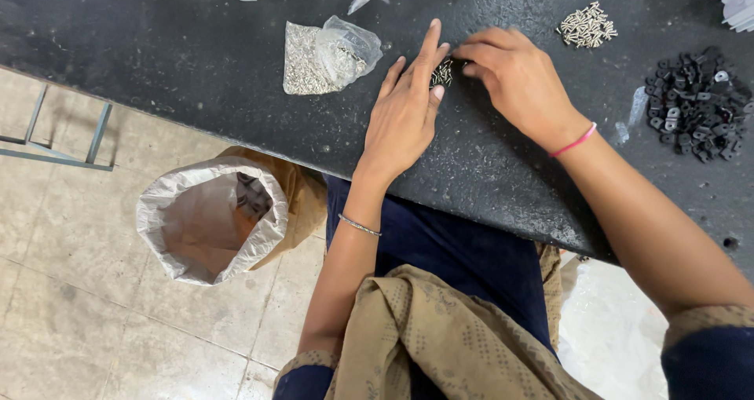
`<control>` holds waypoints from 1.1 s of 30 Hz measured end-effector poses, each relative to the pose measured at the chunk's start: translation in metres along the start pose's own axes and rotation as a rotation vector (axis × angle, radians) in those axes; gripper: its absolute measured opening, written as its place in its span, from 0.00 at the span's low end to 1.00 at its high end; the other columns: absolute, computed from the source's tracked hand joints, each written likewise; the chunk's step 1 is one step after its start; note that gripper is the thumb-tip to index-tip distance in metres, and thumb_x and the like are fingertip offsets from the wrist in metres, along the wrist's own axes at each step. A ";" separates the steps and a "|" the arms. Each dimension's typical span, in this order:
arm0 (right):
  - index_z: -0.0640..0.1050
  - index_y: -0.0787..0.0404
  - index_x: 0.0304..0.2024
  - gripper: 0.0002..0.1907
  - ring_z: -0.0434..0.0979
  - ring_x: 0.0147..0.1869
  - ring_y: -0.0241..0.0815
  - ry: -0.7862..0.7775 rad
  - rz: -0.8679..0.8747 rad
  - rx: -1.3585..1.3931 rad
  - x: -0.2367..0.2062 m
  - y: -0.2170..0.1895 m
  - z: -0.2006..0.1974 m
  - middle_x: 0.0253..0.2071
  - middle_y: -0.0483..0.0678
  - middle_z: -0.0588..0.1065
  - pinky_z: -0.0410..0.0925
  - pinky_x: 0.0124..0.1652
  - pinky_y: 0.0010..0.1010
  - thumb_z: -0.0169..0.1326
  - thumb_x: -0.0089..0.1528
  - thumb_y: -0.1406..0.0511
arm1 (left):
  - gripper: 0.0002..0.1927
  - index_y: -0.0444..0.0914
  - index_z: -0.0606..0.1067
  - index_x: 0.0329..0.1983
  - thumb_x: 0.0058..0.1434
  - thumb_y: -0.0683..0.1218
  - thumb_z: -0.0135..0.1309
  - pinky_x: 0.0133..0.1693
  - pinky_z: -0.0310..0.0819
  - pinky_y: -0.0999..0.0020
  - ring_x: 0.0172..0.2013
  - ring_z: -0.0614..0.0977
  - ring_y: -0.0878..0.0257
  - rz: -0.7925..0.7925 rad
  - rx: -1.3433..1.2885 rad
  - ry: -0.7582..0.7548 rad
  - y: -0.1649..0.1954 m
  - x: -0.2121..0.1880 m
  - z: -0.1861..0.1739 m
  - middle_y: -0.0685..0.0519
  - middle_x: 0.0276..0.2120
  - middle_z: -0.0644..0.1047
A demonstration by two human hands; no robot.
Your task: The person sits at a dark workbench sorting small metal screws, pushing and gathering them by hand from a scattered pile into a separate pile next to a plastic bag of screws, with black plastic parts and white plastic cups nearby. They occasionally pick individual screws from the bag and add them to the sorted pile.
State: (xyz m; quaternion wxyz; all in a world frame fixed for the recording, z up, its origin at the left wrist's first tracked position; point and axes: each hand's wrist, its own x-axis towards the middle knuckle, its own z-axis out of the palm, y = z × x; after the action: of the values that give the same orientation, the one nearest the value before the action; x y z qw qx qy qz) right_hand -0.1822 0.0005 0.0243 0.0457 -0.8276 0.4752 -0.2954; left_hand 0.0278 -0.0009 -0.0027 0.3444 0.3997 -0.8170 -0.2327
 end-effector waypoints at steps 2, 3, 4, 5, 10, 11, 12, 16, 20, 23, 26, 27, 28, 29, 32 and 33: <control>0.81 0.63 0.50 0.11 0.77 0.54 0.56 0.013 -0.003 0.002 -0.002 -0.003 -0.001 0.53 0.51 0.78 0.71 0.52 0.43 0.60 0.65 0.71 | 0.37 0.45 0.42 0.81 0.75 0.41 0.44 0.74 0.54 0.50 0.69 0.73 0.53 0.010 0.003 0.003 0.000 -0.001 0.000 0.51 0.70 0.72; 0.81 0.63 0.50 0.11 0.77 0.54 0.56 0.019 -0.003 0.004 -0.004 -0.004 -0.001 0.52 0.51 0.78 0.71 0.52 0.42 0.61 0.65 0.70 | 0.37 0.45 0.42 0.81 0.75 0.41 0.44 0.75 0.54 0.50 0.69 0.74 0.53 0.015 0.005 0.003 0.000 -0.001 0.000 0.51 0.70 0.72; 0.81 0.63 0.50 0.10 0.77 0.54 0.55 0.021 -0.013 0.007 -0.005 -0.003 -0.001 0.52 0.50 0.78 0.71 0.53 0.42 0.61 0.65 0.70 | 0.37 0.45 0.42 0.81 0.75 0.41 0.44 0.74 0.55 0.50 0.69 0.74 0.53 0.012 0.005 0.003 0.000 -0.002 0.001 0.51 0.69 0.73; 0.81 0.62 0.49 0.09 0.78 0.54 0.54 0.023 -0.023 0.011 -0.006 -0.002 -0.001 0.53 0.50 0.79 0.72 0.53 0.41 0.60 0.66 0.71 | 0.37 0.45 0.42 0.81 0.75 0.41 0.44 0.74 0.55 0.50 0.69 0.74 0.53 0.009 0.006 0.004 0.000 -0.002 0.001 0.52 0.69 0.73; 0.81 0.61 0.46 0.07 0.79 0.55 0.52 -0.001 -0.069 -0.022 -0.011 0.014 -0.006 0.51 0.48 0.80 0.72 0.54 0.40 0.59 0.65 0.72 | 0.38 0.45 0.42 0.81 0.74 0.40 0.45 0.74 0.55 0.51 0.69 0.73 0.52 0.001 0.002 0.005 0.002 -0.002 -0.001 0.52 0.69 0.73; 0.81 0.61 0.46 0.06 0.79 0.56 0.52 0.004 -0.082 -0.037 -0.012 0.019 -0.007 0.50 0.48 0.80 0.72 0.55 0.40 0.59 0.66 0.72 | 0.38 0.45 0.42 0.81 0.74 0.40 0.45 0.74 0.55 0.51 0.68 0.73 0.52 0.003 0.000 0.006 0.001 -0.002 -0.001 0.52 0.69 0.73; 0.81 0.61 0.45 0.05 0.79 0.56 0.52 0.008 -0.093 -0.051 -0.013 0.023 -0.008 0.49 0.48 0.80 0.72 0.55 0.40 0.59 0.67 0.72 | 0.38 0.45 0.42 0.81 0.73 0.40 0.44 0.74 0.55 0.50 0.68 0.73 0.52 0.004 -0.002 0.005 0.001 -0.003 -0.002 0.52 0.69 0.73; 0.82 0.61 0.45 0.04 0.78 0.53 0.52 0.037 -0.045 -0.085 -0.021 0.041 -0.015 0.49 0.48 0.80 0.72 0.55 0.40 0.59 0.69 0.73 | 0.38 0.46 0.43 0.81 0.73 0.40 0.44 0.75 0.54 0.51 0.69 0.73 0.53 -0.006 0.005 0.011 0.004 -0.003 0.000 0.53 0.69 0.74; 0.81 0.62 0.46 0.05 0.78 0.54 0.54 0.054 -0.012 -0.066 -0.027 0.052 -0.020 0.49 0.48 0.80 0.71 0.54 0.41 0.59 0.68 0.74 | 0.37 0.46 0.43 0.81 0.74 0.40 0.44 0.75 0.54 0.51 0.69 0.73 0.53 -0.005 0.007 0.001 0.007 -0.001 0.002 0.53 0.69 0.73; 0.82 0.62 0.47 0.09 0.79 0.54 0.54 0.093 -0.002 -0.035 -0.029 0.055 -0.020 0.49 0.49 0.80 0.72 0.55 0.41 0.56 0.67 0.77 | 0.36 0.46 0.43 0.81 0.75 0.41 0.43 0.75 0.54 0.51 0.69 0.73 0.53 -0.003 0.017 -0.009 0.010 0.002 0.004 0.52 0.69 0.73; 0.82 0.63 0.49 0.11 0.81 0.54 0.53 0.116 0.064 0.085 -0.028 0.059 -0.019 0.50 0.52 0.80 0.74 0.53 0.38 0.54 0.68 0.78 | 0.35 0.46 0.43 0.81 0.76 0.42 0.42 0.75 0.53 0.50 0.69 0.73 0.53 -0.004 0.019 -0.009 0.010 0.003 0.006 0.52 0.69 0.73; 0.82 0.64 0.50 0.11 0.82 0.54 0.52 0.118 0.094 0.138 -0.027 0.060 -0.019 0.50 0.53 0.80 0.74 0.52 0.36 0.54 0.69 0.78 | 0.35 0.46 0.43 0.81 0.76 0.42 0.42 0.75 0.54 0.50 0.69 0.73 0.53 -0.004 0.016 -0.008 0.010 0.003 0.006 0.52 0.69 0.73; 0.82 0.64 0.49 0.10 0.82 0.53 0.53 0.120 0.096 0.136 -0.027 0.060 -0.019 0.51 0.53 0.80 0.74 0.52 0.36 0.54 0.69 0.78 | 0.35 0.46 0.43 0.81 0.77 0.42 0.42 0.75 0.54 0.50 0.69 0.73 0.53 -0.004 0.014 -0.010 0.010 0.003 0.006 0.52 0.69 0.73; 0.82 0.65 0.49 0.10 0.83 0.53 0.53 0.122 0.097 0.134 -0.027 0.061 -0.019 0.51 0.54 0.80 0.74 0.51 0.36 0.54 0.69 0.78 | 0.35 0.46 0.43 0.81 0.77 0.42 0.42 0.75 0.54 0.50 0.69 0.73 0.53 -0.003 0.013 -0.011 0.010 0.003 0.006 0.52 0.70 0.73; 0.82 0.65 0.49 0.10 0.83 0.52 0.53 0.122 0.098 0.138 -0.025 0.062 -0.019 0.50 0.54 0.80 0.74 0.50 0.36 0.55 0.69 0.78 | 0.34 0.46 0.43 0.81 0.77 0.42 0.41 0.75 0.54 0.50 0.70 0.73 0.52 -0.001 0.015 -0.008 0.010 0.004 0.006 0.52 0.70 0.73; 0.82 0.65 0.48 0.10 0.83 0.52 0.53 0.121 0.099 0.142 -0.025 0.063 -0.019 0.49 0.54 0.80 0.74 0.50 0.36 0.54 0.69 0.78 | 0.34 0.46 0.43 0.81 0.77 0.43 0.41 0.75 0.53 0.50 0.70 0.73 0.52 -0.002 0.017 -0.007 0.010 0.004 0.006 0.52 0.69 0.73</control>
State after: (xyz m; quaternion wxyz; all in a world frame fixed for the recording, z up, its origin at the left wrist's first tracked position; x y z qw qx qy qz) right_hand -0.2493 -0.0092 0.0063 0.0899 -0.7785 0.4951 -0.3752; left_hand 0.0165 0.0018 0.0014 0.3377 0.4024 -0.8199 -0.2275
